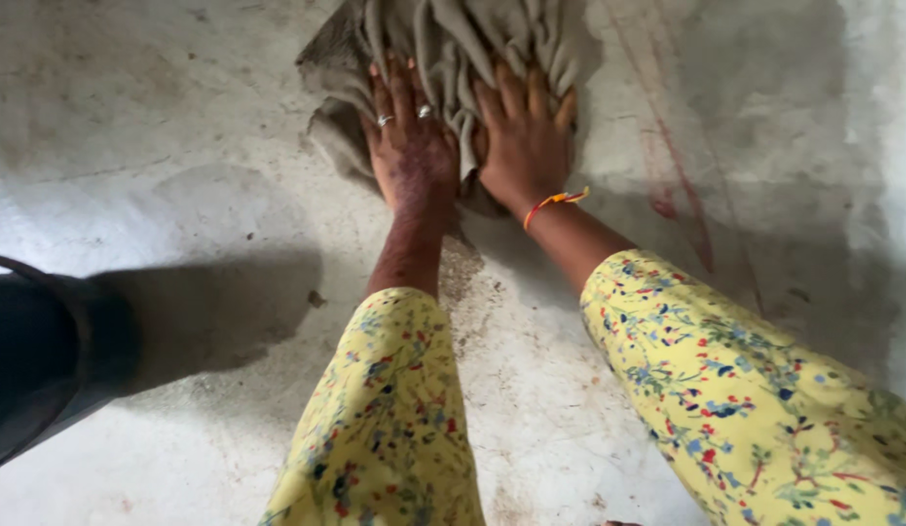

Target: The person cleans a section of the concrete floor by hand using a cloth.

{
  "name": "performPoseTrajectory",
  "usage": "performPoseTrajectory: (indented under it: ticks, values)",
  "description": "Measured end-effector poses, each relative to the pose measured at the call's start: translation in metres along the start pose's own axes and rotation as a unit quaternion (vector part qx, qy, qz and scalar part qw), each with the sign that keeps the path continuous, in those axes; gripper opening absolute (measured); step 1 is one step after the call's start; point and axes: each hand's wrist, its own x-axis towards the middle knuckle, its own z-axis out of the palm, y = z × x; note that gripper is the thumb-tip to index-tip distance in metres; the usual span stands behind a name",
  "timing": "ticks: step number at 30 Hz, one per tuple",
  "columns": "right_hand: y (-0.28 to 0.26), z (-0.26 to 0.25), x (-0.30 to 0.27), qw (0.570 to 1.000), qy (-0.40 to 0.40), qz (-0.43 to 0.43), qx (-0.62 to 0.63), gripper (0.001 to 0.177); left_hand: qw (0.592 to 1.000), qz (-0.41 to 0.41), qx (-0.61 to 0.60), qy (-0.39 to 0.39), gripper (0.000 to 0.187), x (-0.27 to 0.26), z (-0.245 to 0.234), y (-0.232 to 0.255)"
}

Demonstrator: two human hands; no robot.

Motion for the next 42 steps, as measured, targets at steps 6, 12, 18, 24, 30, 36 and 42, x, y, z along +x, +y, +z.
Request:
performPoseTrajectory:
  ticks: [6,12,18,24,30,36,42]
  values:
    - [0.007,-0.006,-0.025,1.0,0.017,-0.022,0.003,0.05,0.998,0.008,0.004,-0.063,0.078,-0.021,-0.017,0.013]
    - [0.024,-0.02,-0.043,0.997,-0.015,-0.073,0.023,0.056,0.993,-0.009,0.025,-0.119,0.075,-0.044,-0.018,0.027]
    - [0.043,-0.039,-0.065,0.995,-0.026,-0.097,0.023,0.057,0.987,0.011,0.033,-0.155,0.071,-0.059,-0.03,0.048]
    - [0.076,-0.055,-0.093,0.994,-0.074,-0.083,0.01,0.057,0.963,0.042,0.048,-0.26,0.079,-0.069,-0.057,0.085]
    - [0.105,-0.083,-0.125,0.991,-0.121,-0.045,-0.037,0.062,0.953,0.098,0.037,-0.284,0.079,-0.081,-0.043,0.118]
    - [0.139,-0.105,-0.16,0.983,-0.173,0.048,-0.044,0.067,0.942,0.151,0.009,-0.298,0.077,-0.093,-0.025,0.164]
    - [0.165,-0.137,-0.193,0.949,-0.262,0.168,-0.037,0.078,0.918,0.219,0.0,-0.331,0.067,-0.108,-0.017,0.223]
